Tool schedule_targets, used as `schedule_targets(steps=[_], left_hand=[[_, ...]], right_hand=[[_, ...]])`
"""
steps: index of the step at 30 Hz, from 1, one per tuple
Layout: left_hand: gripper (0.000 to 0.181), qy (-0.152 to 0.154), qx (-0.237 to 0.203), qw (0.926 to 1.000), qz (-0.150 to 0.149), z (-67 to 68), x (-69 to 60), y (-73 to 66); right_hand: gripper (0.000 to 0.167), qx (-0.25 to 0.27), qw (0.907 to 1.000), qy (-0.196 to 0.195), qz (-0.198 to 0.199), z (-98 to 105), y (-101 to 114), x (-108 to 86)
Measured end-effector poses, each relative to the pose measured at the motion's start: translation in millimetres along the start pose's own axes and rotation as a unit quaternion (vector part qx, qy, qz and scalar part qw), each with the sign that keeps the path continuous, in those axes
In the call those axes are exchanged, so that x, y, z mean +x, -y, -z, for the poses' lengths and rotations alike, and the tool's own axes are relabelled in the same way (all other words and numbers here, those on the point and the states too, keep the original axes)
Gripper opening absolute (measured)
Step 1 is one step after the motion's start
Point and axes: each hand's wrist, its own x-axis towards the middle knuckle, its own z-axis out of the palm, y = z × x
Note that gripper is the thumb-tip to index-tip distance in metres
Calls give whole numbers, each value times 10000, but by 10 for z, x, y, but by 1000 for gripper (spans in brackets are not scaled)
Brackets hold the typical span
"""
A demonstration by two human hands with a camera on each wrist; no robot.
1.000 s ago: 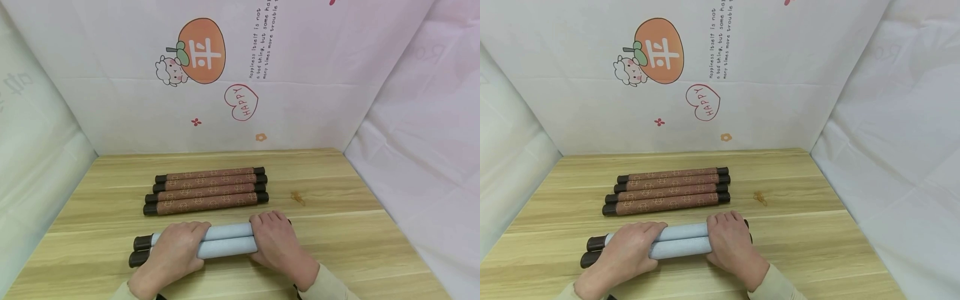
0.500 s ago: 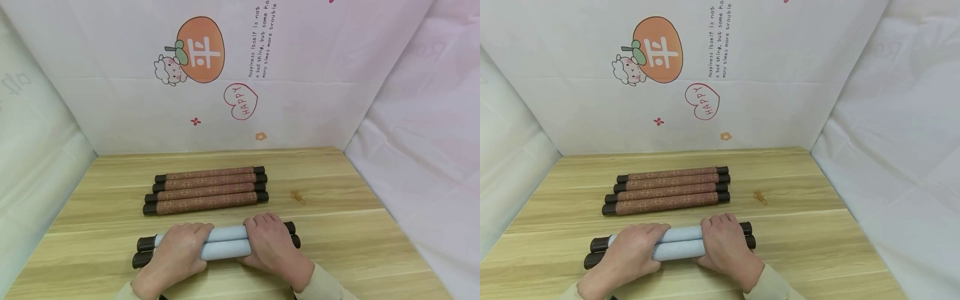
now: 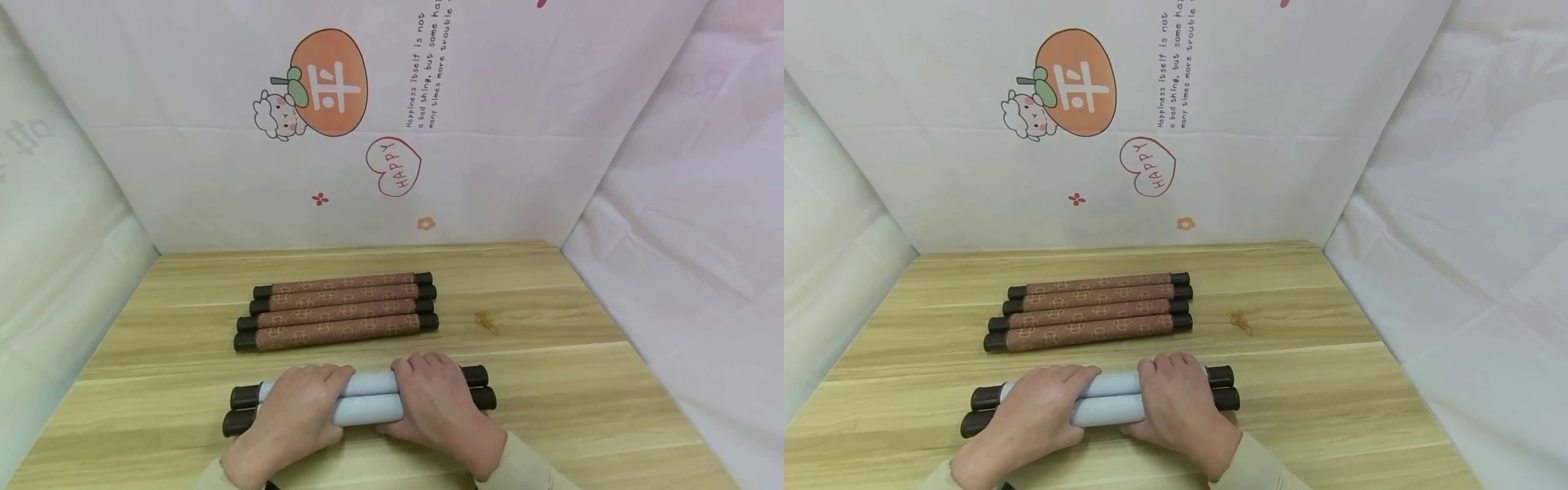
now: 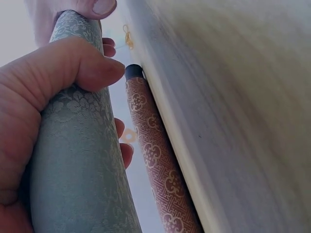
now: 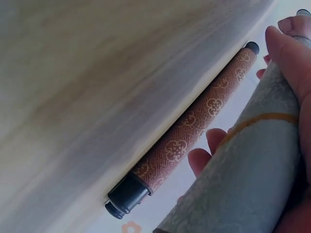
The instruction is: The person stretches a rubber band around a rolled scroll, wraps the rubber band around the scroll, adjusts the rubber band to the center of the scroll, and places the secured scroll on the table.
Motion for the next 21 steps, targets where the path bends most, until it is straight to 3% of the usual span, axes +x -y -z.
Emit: schedule_targets(steps=[8,13,15,21], left_hand=[[69,109,23,9999,91,11,-17,34],[72,-17,55,9999,153,38,-29,85],[72,-88,75,9998,132,45,-28,102],[70,-61,134,9998,136,46,-10,111]], right_hand=[[104,715,9960,531,91,130,-123,-12],[111,508,9957,766,-55,185,-251,-2],[103,366,9964,764,-89,188,-286,3],[55,324,9987,396,-90,131,-337,-9]])
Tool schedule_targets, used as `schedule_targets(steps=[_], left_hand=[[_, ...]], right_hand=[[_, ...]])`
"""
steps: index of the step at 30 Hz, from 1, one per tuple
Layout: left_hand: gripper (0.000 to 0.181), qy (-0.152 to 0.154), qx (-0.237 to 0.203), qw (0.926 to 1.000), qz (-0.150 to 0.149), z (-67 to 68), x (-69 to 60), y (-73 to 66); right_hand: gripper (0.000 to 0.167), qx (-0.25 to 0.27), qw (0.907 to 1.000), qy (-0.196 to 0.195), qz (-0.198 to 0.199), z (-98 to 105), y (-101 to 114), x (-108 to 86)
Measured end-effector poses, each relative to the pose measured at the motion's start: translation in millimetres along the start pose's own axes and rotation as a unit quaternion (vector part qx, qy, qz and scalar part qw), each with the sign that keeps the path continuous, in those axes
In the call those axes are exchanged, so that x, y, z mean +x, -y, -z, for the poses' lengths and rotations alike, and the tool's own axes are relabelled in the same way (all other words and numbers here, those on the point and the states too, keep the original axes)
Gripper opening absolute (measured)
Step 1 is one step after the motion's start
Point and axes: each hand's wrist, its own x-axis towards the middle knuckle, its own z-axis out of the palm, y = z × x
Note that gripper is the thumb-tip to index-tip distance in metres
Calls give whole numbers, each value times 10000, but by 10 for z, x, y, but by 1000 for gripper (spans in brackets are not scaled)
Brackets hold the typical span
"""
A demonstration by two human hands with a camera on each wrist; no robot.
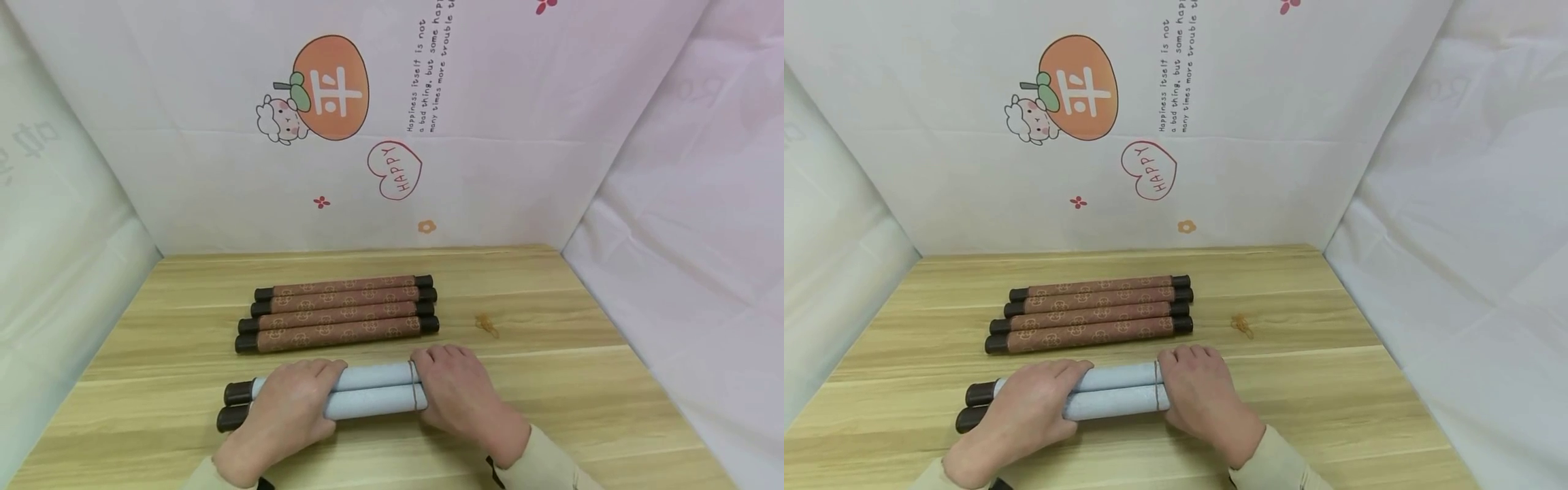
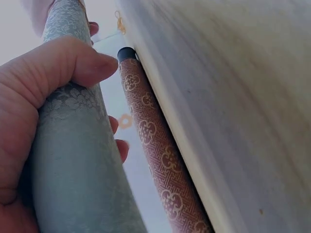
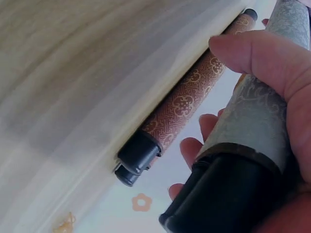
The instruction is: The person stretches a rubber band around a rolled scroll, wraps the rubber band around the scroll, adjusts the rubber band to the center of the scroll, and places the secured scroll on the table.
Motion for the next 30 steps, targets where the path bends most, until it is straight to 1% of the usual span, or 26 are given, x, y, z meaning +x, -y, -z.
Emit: schedule_targets(steps=[2,7,9,11,13,18,21,25,30], left_hand=[[70,160,5,9998,104,3,1,-7],[69,597,129,9969,502,29,-20,4],[68,705,198,9953,627,37,-38,22],[68,734,230,9947,688,39,-55,44],[68,660,262,9952,671,35,-68,62],[68,225,321,9981,474,18,-75,89],[68,33,345,9987,374,14,-79,95],[67,-97,315,9990,309,10,-89,100],[66,-152,230,9993,267,19,-90,90]], right_hand=[[49,20,10000,-88,11,-23,-11,-7],[51,-31,9999,-126,-8,-63,-51,-22],[52,-57,9999,-120,-21,-71,-67,-27],[52,-80,9999,-122,-18,-75,-79,-32],[52,-81,9999,-144,-17,-80,-87,-30],[52,-136,9996,-226,-38,-73,-90,-21],[54,-181,9996,-218,-41,-63,-84,-12],[57,-192,9997,-162,-42,-52,-67,3],[61,-248,9997,-80,-3,-44,-29,12]])
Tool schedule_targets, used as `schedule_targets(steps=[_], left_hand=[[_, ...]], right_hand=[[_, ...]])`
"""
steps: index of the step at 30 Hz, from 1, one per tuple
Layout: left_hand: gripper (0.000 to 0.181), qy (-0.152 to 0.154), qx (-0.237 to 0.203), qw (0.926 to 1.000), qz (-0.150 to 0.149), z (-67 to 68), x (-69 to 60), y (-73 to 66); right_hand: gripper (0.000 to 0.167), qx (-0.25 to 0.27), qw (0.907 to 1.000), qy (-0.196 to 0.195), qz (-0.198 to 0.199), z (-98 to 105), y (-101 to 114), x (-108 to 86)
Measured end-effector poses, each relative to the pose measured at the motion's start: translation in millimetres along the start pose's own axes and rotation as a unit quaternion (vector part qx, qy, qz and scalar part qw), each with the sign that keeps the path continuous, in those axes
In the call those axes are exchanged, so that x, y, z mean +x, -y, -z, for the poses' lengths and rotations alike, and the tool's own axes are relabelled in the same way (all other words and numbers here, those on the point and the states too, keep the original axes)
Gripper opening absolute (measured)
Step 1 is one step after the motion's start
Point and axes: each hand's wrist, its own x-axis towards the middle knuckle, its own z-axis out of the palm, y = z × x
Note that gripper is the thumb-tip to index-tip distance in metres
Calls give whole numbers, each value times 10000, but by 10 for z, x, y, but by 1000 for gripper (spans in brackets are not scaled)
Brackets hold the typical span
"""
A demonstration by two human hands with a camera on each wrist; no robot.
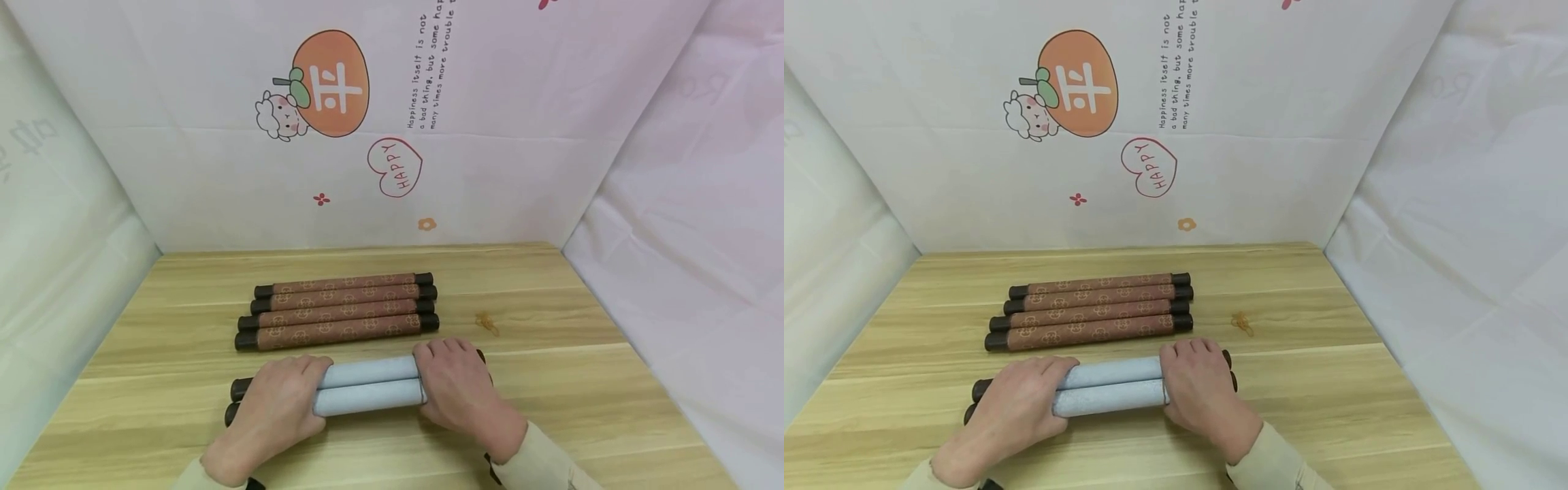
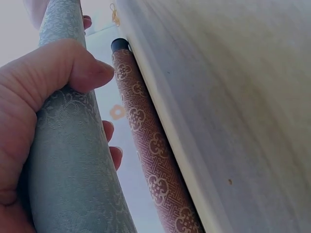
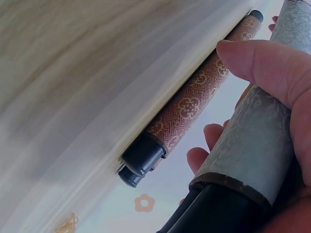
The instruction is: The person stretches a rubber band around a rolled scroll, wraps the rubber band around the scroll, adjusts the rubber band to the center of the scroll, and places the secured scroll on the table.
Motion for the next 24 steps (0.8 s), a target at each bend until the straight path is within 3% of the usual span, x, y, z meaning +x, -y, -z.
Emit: schedule_targets(steps=[24], left_hand=[[62,50,-195,9998,-89,18,12,-116]], right_hand=[[64,-123,9994,-227,228,3,238,25]])
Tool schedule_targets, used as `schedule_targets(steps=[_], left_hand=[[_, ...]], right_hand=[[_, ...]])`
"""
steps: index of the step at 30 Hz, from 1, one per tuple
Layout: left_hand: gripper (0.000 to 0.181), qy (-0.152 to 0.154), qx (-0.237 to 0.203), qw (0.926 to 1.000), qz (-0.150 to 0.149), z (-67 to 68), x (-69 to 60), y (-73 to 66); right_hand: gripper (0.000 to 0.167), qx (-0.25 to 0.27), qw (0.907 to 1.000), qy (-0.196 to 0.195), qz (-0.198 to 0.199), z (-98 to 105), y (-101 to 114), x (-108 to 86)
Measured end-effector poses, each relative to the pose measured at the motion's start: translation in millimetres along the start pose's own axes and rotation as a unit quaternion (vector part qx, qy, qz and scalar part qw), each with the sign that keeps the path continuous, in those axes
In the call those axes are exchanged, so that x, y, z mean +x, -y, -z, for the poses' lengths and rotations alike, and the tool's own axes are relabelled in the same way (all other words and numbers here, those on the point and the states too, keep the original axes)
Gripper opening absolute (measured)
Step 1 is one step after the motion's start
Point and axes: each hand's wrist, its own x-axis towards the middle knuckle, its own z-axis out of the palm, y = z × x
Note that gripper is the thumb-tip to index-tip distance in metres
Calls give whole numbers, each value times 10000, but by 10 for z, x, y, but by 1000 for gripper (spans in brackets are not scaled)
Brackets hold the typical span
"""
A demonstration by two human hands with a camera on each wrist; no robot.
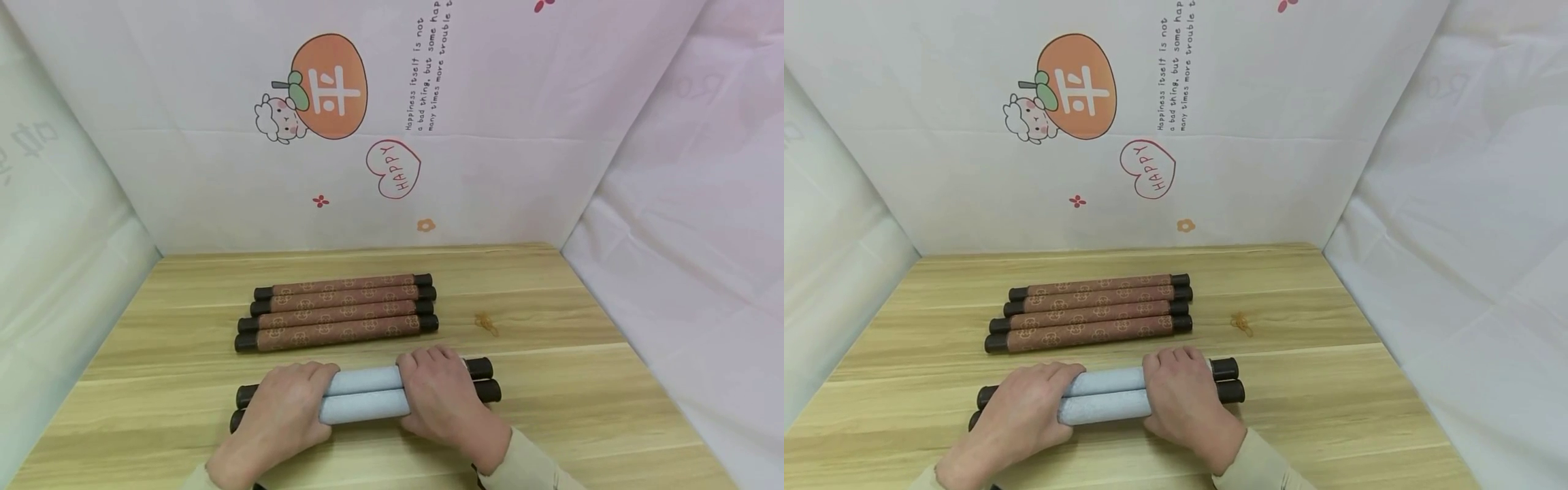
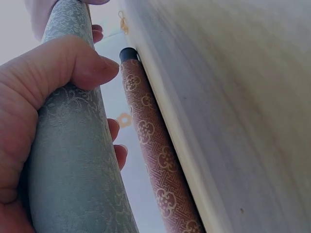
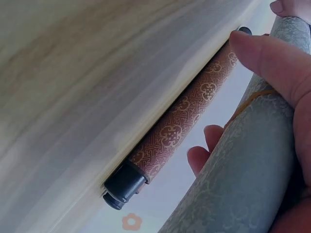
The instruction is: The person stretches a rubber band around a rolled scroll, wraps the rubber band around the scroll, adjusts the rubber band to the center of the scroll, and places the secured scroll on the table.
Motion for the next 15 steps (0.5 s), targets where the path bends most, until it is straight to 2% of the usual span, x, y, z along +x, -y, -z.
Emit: schedule_targets(steps=[9,15], left_hand=[[65,-60,-57,10000,-29,-28,-2,-12],[64,53,-151,9999,-16,-19,14,-43]], right_hand=[[65,-90,9999,-119,63,-25,75,25],[66,-73,9999,-118,89,-32,131,42]])
